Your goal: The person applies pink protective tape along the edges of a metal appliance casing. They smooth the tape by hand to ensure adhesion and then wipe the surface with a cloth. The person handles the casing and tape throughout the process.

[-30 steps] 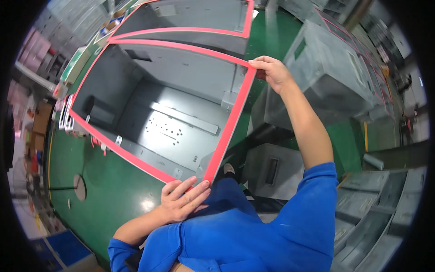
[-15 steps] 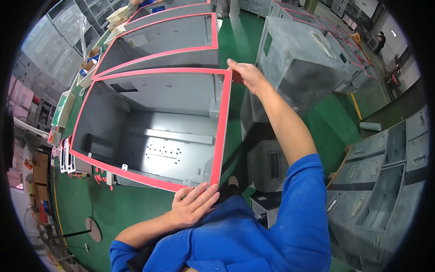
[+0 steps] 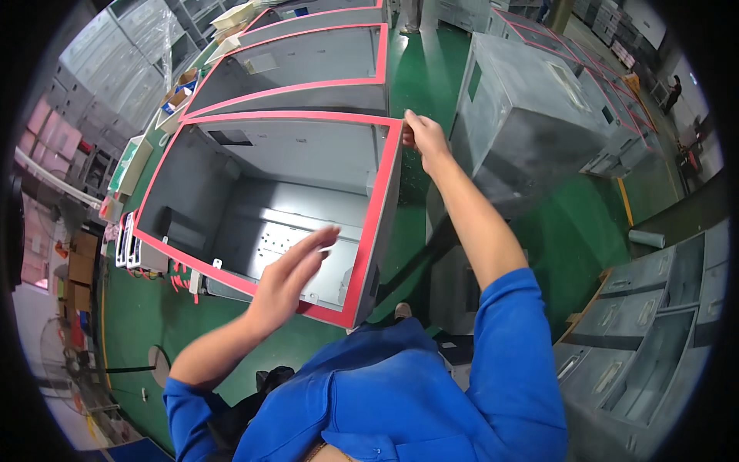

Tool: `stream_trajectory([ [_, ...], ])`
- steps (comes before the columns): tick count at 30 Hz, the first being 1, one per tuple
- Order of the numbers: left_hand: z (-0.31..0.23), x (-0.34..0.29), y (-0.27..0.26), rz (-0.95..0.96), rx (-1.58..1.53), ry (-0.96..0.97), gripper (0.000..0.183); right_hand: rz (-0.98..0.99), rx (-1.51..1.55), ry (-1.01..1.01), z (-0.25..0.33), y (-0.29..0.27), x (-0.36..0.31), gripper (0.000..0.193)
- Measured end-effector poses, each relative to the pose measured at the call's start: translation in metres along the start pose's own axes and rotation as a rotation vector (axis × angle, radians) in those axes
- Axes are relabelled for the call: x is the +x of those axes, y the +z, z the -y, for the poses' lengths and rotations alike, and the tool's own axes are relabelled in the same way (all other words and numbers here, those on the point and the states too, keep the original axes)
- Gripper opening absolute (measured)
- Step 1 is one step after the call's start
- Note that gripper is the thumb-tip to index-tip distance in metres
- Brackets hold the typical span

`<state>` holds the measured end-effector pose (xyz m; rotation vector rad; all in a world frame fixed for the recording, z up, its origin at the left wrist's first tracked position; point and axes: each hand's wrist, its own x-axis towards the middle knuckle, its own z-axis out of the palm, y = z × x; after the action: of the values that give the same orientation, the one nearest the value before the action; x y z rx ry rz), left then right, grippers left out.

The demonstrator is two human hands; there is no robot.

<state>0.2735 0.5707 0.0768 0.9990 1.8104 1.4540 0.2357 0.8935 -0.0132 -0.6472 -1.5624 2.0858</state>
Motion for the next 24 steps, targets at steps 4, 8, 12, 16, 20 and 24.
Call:
stream_trajectory([
  [4, 0.016, 0.055, 0.02, -0.071, -0.634, -0.316, 0.043, -0.125, 0.045, -0.166, -0.031, -0.012, -0.024, 0.021],
  [8, 0.016, 0.071, 0.029, -0.051, -0.762, -0.374, 0.045, -0.077, -0.06, -0.222, -0.046, -0.016, -0.069, 0.02],
  [12, 0.008, 0.074, 0.035, 0.031, -0.804, -0.41, 0.044, -0.056, -0.15, -0.3, -0.028, -0.014, -0.103, 0.017],
  [16, 0.009, 0.075, 0.037, 0.01, -0.793, -0.436, 0.046, -0.027, -0.234, -0.45, -0.01, -0.008, -0.12, 0.015],
  [20, 0.009, 0.074, 0.037, 0.021, -0.79, -0.422, 0.048, -0.02, -0.512, -0.675, 0.005, -0.001, -0.129, 0.017],
  [24, 0.012, 0.073, 0.037, 0.033, -0.775, -0.414, 0.049, 0.038, -0.745, -0.932, 0.022, 0.01, -0.135, 0.026],
])
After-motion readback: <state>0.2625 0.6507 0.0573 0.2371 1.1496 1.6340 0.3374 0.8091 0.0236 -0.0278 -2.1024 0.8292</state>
